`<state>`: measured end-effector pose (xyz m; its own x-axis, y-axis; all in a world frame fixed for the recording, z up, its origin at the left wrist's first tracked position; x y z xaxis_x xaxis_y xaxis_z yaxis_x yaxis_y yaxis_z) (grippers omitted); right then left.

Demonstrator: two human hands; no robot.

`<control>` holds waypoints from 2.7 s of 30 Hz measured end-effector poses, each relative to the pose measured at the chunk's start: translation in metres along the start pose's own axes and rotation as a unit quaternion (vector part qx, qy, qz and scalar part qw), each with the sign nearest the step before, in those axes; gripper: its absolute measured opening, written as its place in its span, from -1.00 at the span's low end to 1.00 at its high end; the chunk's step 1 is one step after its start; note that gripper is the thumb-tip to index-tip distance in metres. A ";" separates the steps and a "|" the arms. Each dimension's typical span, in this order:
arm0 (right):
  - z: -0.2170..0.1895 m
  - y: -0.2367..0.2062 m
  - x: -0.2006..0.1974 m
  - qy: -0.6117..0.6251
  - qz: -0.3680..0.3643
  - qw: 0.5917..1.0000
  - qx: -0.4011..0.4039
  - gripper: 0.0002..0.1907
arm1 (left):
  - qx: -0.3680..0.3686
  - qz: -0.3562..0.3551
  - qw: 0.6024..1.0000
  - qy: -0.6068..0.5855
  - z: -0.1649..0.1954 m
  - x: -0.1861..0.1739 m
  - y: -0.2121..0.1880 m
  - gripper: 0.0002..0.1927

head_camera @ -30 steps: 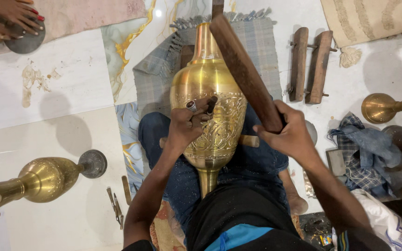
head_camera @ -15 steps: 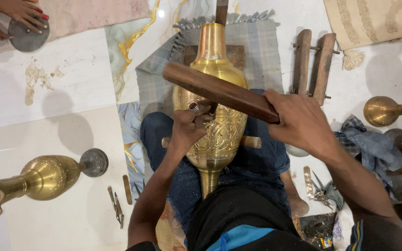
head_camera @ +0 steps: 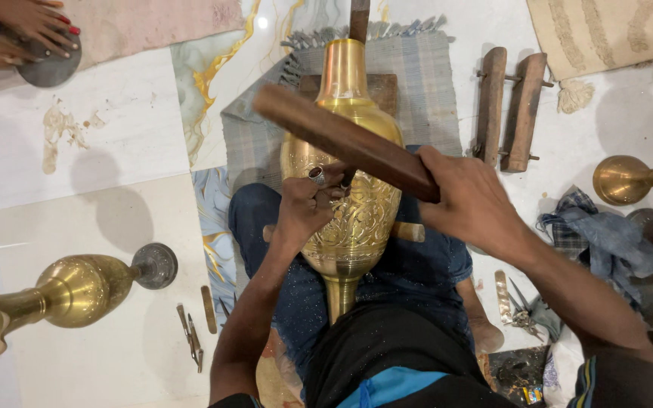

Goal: The person sits on the floor with a brass vase held between their legs and engraves decorative floral patterns into its surface, holding a chisel against the metal and striking it with a wooden mallet. They reposition the chisel and rotate the vase to work on different areas of the design.

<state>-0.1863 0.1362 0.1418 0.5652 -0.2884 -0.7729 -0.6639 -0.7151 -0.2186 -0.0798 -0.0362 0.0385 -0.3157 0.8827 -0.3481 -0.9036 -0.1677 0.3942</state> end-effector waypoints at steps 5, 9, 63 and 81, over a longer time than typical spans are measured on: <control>0.005 0.001 0.007 0.020 0.000 1.000 0.009 -0.65 | 0.002 0.011 0.999 -0.033 -0.004 0.001 -0.002 -0.51; 0.004 0.002 0.005 0.066 0.009 0.998 0.022 -0.69 | -0.024 0.004 0.999 -0.044 -0.011 0.003 -0.005 -0.47; 0.143 -0.064 0.171 0.576 -0.025 0.732 0.364 -0.82 | -0.186 0.464 0.827 -0.256 -0.048 -0.098 -0.068 -0.58; 0.126 -0.055 0.156 0.499 -0.016 0.734 0.460 -0.63 | -0.343 0.043 0.833 -0.433 -0.102 0.031 0.069 -0.52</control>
<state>-0.1232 0.2108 -0.0416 0.3610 -0.9318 -0.0378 -0.4327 -0.1314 -0.8919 -0.1812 -0.0655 -0.0319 -0.3292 0.7906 0.5164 -0.9349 -0.1960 -0.2959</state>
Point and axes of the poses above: each hand's wrist, its own y-axis towards the middle knuckle, its own x-axis out of the palm, z = x × y, the point moved 9 cm from there along y, towards the middle knuckle, and after that the axes turned 8 degrees about x, right-handed, at the moved point
